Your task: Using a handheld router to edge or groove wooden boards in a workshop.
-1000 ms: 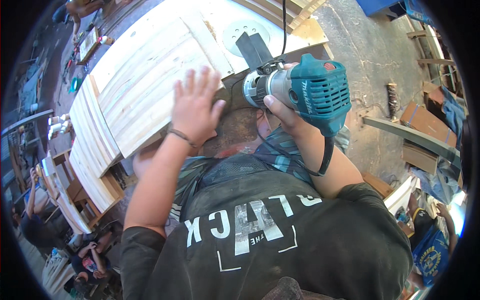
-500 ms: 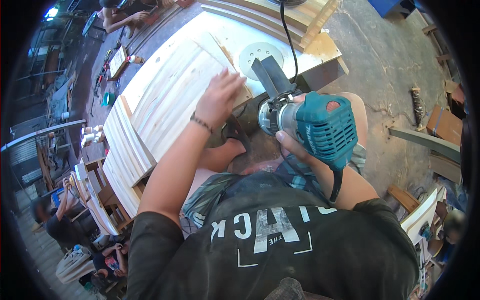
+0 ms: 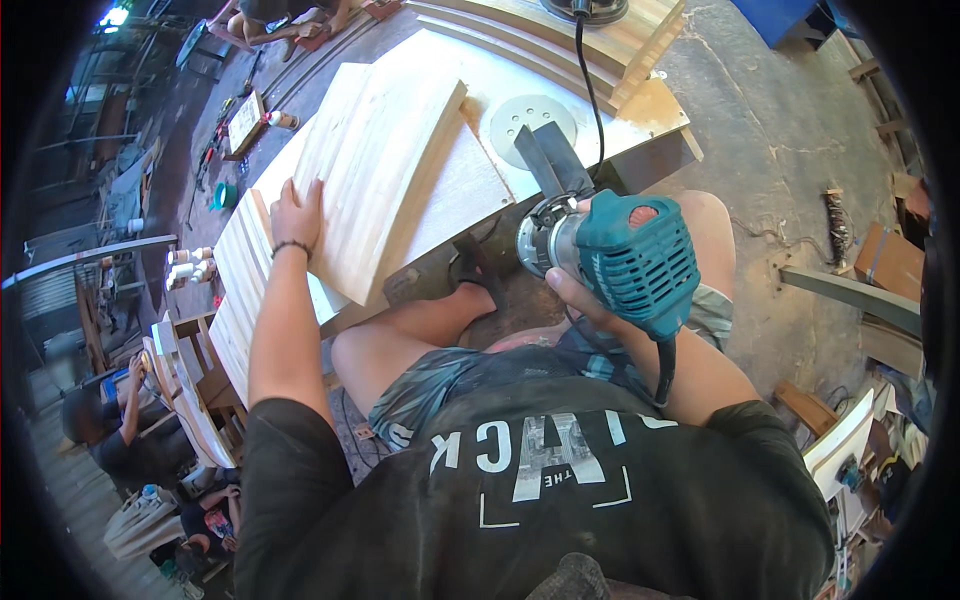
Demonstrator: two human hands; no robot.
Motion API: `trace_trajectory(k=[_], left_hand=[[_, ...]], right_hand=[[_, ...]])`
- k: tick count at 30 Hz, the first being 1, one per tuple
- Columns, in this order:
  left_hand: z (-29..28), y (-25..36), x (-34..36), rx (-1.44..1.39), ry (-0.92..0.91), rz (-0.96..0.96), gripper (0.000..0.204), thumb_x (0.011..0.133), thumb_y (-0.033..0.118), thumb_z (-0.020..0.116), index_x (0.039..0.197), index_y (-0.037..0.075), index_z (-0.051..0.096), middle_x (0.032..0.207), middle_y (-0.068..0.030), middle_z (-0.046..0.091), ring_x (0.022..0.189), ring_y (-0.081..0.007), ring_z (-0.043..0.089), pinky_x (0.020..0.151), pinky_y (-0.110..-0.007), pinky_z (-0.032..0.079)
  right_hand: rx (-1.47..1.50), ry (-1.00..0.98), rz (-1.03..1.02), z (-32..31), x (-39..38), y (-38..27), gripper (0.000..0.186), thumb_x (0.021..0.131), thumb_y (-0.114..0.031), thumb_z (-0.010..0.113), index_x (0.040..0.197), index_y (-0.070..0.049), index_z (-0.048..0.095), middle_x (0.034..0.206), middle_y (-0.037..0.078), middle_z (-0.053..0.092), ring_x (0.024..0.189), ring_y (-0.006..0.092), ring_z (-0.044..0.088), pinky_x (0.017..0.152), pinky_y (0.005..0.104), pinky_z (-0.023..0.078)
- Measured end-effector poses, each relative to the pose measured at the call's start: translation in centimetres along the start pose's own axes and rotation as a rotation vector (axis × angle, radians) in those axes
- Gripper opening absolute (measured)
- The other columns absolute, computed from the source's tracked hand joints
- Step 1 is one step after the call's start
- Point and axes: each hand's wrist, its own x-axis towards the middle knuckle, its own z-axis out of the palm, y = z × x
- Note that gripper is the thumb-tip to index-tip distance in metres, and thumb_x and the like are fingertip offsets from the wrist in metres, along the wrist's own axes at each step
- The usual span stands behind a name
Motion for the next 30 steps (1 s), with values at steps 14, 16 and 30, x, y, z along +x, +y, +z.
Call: trace_trajectory(k=[14,16,30], left_hand=[[2.0,1.0,-19.8,0.078,0.086,0.18,0.071,0.094,0.049,0.056,0.151,0.008,0.04,0.15,-0.0284,0.038,0.137,-0.0486,0.036,0.113,-0.062,0.027],[2.4,0.8,-24.2,0.078,0.09,0.347,0.073,0.092,0.048,0.06,0.151,0.01,0.041,0.152,-0.0277,0.037,0.139,-0.0493,0.033,0.113,-0.063,0.024],[4.0,4.9,-24.9,0.103,0.207,0.826,0.074,0.069,0.01,0.07,0.141,0.018,0.057,0.142,-0.0115,0.057,0.132,-0.0432,0.049,0.105,-0.064,0.035]], right_hand=[[0.268,0.074,0.188,1.5,-1.8,0.8,0.065,0.072,-0.015,0.081,0.13,-0.006,0.052,0.118,0.008,0.057,0.108,0.0222,0.057,0.097,0.0378,0.045],[0.396,0.15,0.152,2.0,-1.9,1.1,0.063,0.074,-0.028,0.082,0.127,-0.005,0.057,0.116,0.008,0.062,0.111,0.0271,0.057,0.102,0.0423,0.04],[0.309,0.152,0.079,2.3,-1.8,0.7,0.042,0.076,-0.02,0.08,0.11,-0.002,0.064,0.098,0.008,0.065,0.091,0.0235,0.062,0.083,0.0389,0.05]])
